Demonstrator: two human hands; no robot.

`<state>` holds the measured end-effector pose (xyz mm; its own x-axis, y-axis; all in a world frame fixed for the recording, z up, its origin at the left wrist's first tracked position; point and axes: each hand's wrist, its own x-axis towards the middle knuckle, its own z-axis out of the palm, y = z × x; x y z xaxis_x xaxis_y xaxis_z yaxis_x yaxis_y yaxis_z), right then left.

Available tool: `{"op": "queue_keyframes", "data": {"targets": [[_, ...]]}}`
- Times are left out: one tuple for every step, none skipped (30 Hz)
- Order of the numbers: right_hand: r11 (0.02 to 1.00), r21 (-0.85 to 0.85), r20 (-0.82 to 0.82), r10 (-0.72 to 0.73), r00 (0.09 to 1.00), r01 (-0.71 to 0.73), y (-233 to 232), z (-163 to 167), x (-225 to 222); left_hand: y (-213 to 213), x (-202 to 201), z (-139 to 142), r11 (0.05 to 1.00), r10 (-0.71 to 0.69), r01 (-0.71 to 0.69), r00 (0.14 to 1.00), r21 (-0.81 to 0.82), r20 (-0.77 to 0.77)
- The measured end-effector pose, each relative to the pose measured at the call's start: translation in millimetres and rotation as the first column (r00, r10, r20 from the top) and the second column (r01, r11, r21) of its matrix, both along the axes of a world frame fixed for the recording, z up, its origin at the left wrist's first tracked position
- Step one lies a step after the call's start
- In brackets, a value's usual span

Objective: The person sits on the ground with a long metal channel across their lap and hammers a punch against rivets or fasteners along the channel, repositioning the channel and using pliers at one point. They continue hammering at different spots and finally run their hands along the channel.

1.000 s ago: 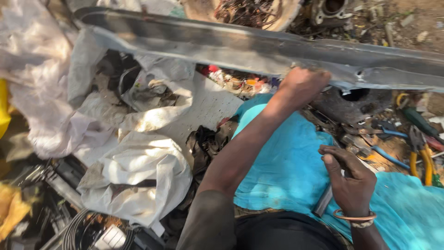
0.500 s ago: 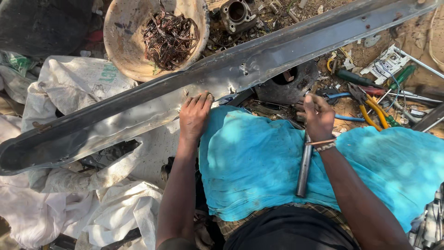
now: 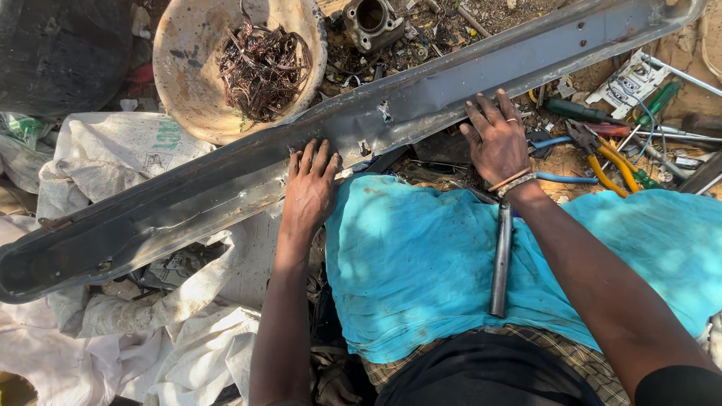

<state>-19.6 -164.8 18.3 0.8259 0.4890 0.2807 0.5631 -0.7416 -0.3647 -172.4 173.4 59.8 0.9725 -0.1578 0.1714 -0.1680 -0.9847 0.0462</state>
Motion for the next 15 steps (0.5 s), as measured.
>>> {"op": "queue_keyframes", "data": {"targets": [[0.999,0.041,-0.011,0.002,1.000,-0.002,-0.2,-2.1,-0.7,-1.9,2.2,7.3,1.000,-0.009,0.011,0.998,0.023,-0.062],[0.998,0.063,0.003,-0.007,1.000,0.007,0.2,-4.5,-1.4,-4.9,5.4,13.0,0.998,-0.002,0.003,1.000,-0.057,0.013],[0.996,0.089,0.021,-0.015,1.000,0.014,0.6,-6.8,-1.3,-7.3,10.7,17.5,0.991,0.013,-0.001,0.996,-0.134,0.091],[0.993,0.116,0.036,-0.025,0.999,0.020,1.2,-8.9,-0.9,-9.0,16.0,20.8,0.978,0.032,0.003,0.986,-0.208,0.165],[0.994,0.107,0.040,-0.036,0.999,0.032,1.3,-10.6,0.4,-9.4,23.3,22.2,0.985,0.100,-0.066,0.972,-0.161,0.214],[0.995,0.096,0.040,-0.046,0.998,0.042,1.4,-11.9,2.5,-7.6,34.8,21.7,0.984,0.164,-0.137,0.951,-0.118,0.263],[0.995,0.082,0.045,-0.057,0.997,0.053,1.3,-12.8,6.1,-6.4,47.2,19.2,0.975,0.224,-0.209,0.922,-0.081,0.317],[0.994,0.094,0.031,-0.063,0.998,0.060,-0.3,-13.5,7.8,-2.6,55.9,16.3,0.971,0.237,-0.228,0.930,-0.067,0.282],[0.992,0.109,0.021,-0.068,0.997,0.066,-2.7,-13.2,9.9,4.6,63.4,13.8,0.968,0.252,-0.247,0.935,-0.050,0.251],[0.990,0.124,0.014,-0.076,0.997,0.074,-4.5,-13.2,14.2,8.5,71.7,8.8,0.964,0.264,-0.263,0.938,-0.033,0.224],[0.989,0.126,0.020,-0.083,0.996,0.080,-6.5,-13.5,17.7,7.5,79.4,1.6,0.952,0.307,-0.302,0.937,-0.054,0.168],[0.988,0.128,0.022,-0.089,0.996,0.086,-7.8,-14.3,19.8,6.1,84.0,-5.6,0.937,0.348,-0.342,0.931,-0.070,0.106],[0.987,0.129,0.022,-0.096,0.995,0.092,-9.4,-15.6,21.2,5.0,86.4,-12.1,0.920,0.387,-0.383,0.921,-0.084,0.041],[0.988,0.133,0.034,-0.090,0.995,0.085,-10.9,-17.3,22.5,3.2,88.9,-17.9,0.922,0.387,-0.381,0.915,-0.071,0.114],[0.987,0.137,0.043,-0.086,0.995,0.080,-11.8,-20.1,19.8,-0.2,88.0,-23.2,0.924,0.382,-0.378,0.906,-0.057,0.184]]}}
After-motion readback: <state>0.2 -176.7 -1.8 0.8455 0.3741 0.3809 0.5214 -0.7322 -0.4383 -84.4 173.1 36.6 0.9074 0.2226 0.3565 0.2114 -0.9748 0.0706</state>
